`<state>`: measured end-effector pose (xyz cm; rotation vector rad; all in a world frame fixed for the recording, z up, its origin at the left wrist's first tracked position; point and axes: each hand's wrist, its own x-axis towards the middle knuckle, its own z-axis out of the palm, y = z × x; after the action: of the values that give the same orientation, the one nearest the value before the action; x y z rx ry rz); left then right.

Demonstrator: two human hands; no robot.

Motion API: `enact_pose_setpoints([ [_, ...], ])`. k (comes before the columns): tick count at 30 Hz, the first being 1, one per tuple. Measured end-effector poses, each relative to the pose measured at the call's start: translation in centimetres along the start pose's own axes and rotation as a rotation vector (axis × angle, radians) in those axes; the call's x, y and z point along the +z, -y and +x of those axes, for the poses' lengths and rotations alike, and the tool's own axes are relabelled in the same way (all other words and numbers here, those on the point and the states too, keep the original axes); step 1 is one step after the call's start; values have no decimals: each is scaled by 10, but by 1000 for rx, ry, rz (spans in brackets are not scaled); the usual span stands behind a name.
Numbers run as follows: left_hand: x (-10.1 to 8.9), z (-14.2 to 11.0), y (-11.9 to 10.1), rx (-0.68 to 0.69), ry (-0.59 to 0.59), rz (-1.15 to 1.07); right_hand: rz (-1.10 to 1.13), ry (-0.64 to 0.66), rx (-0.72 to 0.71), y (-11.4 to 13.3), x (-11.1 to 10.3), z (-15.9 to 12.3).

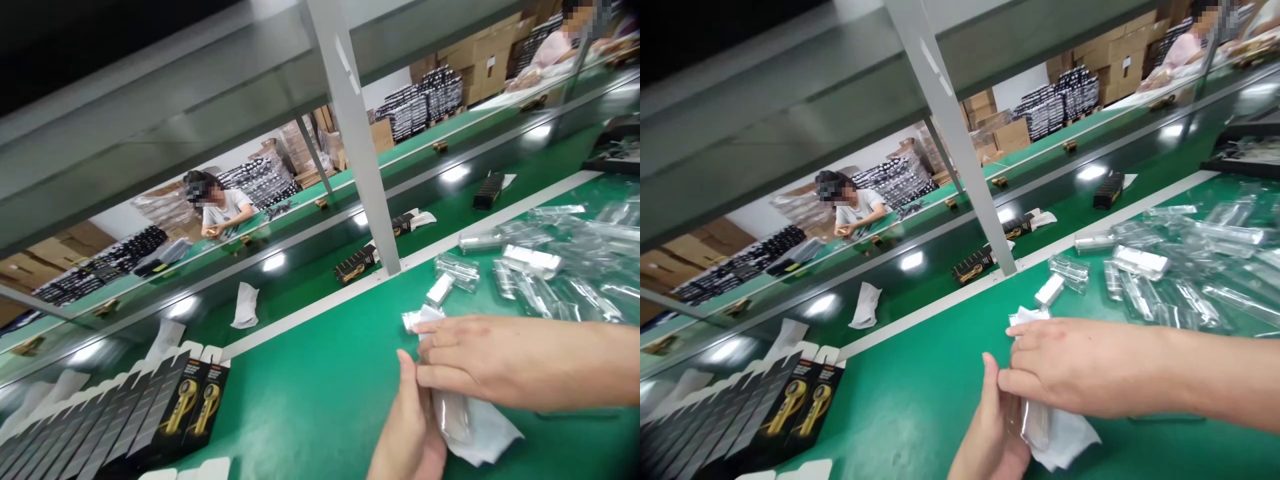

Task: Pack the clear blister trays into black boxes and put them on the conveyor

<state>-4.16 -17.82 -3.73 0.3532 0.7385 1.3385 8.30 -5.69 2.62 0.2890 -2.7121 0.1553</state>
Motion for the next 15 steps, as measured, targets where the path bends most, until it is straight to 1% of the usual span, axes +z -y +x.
enact_pose_setpoints([
  [2,-1,1,3,22,-37,-20,-41,63,-69,-2,2,-1],
  [3,-2,1,4,40,-52,-30,-29,95,-69,-3,2,-2],
  [7,-8,3,13,113,-112,-67,54,230,6,-4,7,-7],
  [9,-8,5,16,114,-166,-57,73,288,64,-3,12,-15],
  [10,-7,5,16,105,-186,-47,80,294,97,-3,14,-20],
  [11,-6,6,16,97,-194,-39,92,280,122,-3,16,-26],
  [13,-4,7,14,118,-178,-37,139,205,161,-3,20,-38],
  [14,-3,8,13,163,-168,-37,172,136,216,-3,23,-43],
  [15,-2,8,11,224,-172,-33,210,29,317,-3,26,-47],
])
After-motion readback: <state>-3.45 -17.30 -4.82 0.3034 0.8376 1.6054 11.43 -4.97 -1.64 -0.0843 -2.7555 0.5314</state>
